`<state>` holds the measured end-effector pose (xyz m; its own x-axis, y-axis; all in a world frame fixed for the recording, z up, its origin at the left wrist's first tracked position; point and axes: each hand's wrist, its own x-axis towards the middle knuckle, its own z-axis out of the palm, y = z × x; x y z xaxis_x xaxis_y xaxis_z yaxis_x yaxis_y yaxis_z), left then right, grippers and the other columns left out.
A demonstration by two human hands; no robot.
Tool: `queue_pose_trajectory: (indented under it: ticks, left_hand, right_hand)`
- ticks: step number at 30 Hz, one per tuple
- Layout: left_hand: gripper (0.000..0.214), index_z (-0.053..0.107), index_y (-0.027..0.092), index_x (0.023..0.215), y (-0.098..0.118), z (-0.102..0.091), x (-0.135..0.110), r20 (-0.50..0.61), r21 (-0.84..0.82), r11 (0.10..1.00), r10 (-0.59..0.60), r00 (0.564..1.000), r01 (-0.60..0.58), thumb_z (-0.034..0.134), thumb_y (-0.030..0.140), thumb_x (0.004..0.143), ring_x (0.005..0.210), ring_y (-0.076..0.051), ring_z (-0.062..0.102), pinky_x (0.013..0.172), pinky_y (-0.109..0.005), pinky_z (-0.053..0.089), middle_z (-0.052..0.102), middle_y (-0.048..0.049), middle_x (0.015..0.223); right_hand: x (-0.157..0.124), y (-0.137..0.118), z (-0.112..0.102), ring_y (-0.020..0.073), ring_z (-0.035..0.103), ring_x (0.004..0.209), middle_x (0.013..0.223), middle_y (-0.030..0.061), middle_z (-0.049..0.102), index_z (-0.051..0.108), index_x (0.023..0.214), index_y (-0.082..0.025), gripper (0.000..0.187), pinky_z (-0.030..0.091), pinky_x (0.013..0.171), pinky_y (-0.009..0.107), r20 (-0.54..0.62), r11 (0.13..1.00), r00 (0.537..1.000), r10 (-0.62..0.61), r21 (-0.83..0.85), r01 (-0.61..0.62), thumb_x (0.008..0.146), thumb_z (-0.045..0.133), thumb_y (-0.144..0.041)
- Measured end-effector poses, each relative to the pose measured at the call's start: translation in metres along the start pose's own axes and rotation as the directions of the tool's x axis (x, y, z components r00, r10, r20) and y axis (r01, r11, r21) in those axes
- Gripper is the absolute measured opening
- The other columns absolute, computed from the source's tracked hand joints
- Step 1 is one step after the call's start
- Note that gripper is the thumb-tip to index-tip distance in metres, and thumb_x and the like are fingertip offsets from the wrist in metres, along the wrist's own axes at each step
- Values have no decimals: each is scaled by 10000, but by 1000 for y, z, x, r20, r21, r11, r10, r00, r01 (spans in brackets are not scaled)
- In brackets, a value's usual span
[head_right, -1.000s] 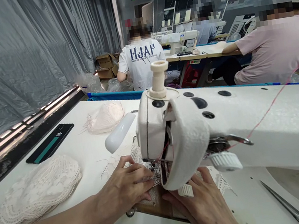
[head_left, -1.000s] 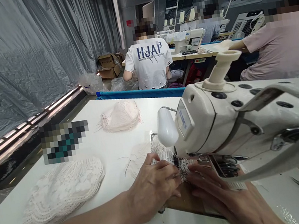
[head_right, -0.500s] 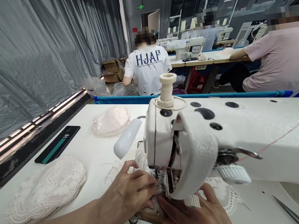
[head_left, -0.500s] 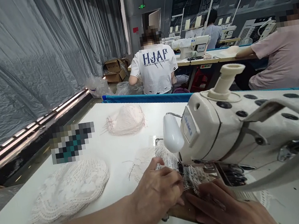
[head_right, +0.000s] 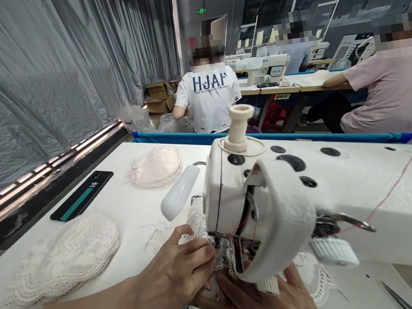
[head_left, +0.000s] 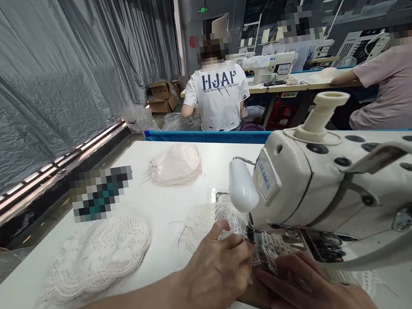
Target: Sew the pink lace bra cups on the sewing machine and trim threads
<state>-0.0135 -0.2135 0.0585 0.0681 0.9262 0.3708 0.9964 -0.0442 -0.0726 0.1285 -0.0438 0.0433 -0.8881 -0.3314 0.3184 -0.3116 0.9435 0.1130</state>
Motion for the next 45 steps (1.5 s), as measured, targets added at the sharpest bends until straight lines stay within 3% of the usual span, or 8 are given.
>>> queue_pose_trajectory:
  ticks: [4,8,12,17,22,26,35,45]
  left_hand:
    - [259,562,138,694,4,-1,-1,19,0,1000,21,1000,-21,441,43,903,853,-109,539,893,-325,339,624,12,884]
    - [228,582,130,731,4,-2,-2,-6,13,999,49,999,-48,453,22,885,802,-100,531,897,-327,355,617,-4,868]
    - [183,588,116,769,2,-4,-1,-47,6,998,57,997,-56,470,38,885,818,-107,552,863,-333,369,631,-29,902]
    - [217,593,116,789,3,-3,1,-53,-8,999,38,998,-39,426,53,913,799,-110,563,836,-326,369,646,-33,896]
    - [205,593,122,819,4,-1,0,-70,-18,1000,20,997,-21,422,83,926,830,-111,566,859,-331,365,649,-28,930]
    - [180,595,115,860,5,-2,1,-65,-23,1000,11,998,-12,429,85,924,828,-111,564,851,-331,373,649,-21,927]
    - [162,589,117,941,5,0,-2,-18,-17,1000,23,1000,-24,435,72,922,904,-126,565,891,-341,364,645,-46,1017]
    - [159,598,124,950,1,1,-1,-43,-187,982,-35,998,26,441,135,936,892,-118,570,860,-336,342,660,-24,1018]
  right_hand:
    - [-2,-3,2,203,685,836,973,47,725,608,1171,-264,289,539,664,292,0,1000,1000,12,8,-12,909,492,-299]
    - [-8,-2,5,196,677,821,957,49,722,604,1176,-275,292,535,713,324,-72,983,990,123,149,-112,933,445,-301]
    - [-11,6,5,195,659,919,1052,50,694,628,1140,-262,273,530,769,307,-138,966,979,153,228,-119,920,467,-266]
    - [-6,8,8,191,672,832,1011,59,703,648,1092,-232,271,539,737,317,-102,964,981,165,229,-138,946,428,-291]
    - [-2,5,8,199,663,825,955,65,703,695,900,-219,306,533,703,332,-102,975,982,159,174,-140,956,400,-279]
    - [-4,5,7,204,661,795,974,79,700,690,948,-206,316,528,670,349,-107,981,984,144,145,-128,963,382,-274]
    - [-10,7,19,200,639,764,805,14,701,698,795,-305,259,482,677,355,-127,961,968,217,204,-189,916,480,-233]
    - [-3,2,12,232,666,872,989,67,704,701,953,-240,293,521,790,382,-130,969,969,208,163,-186,940,421,-326]
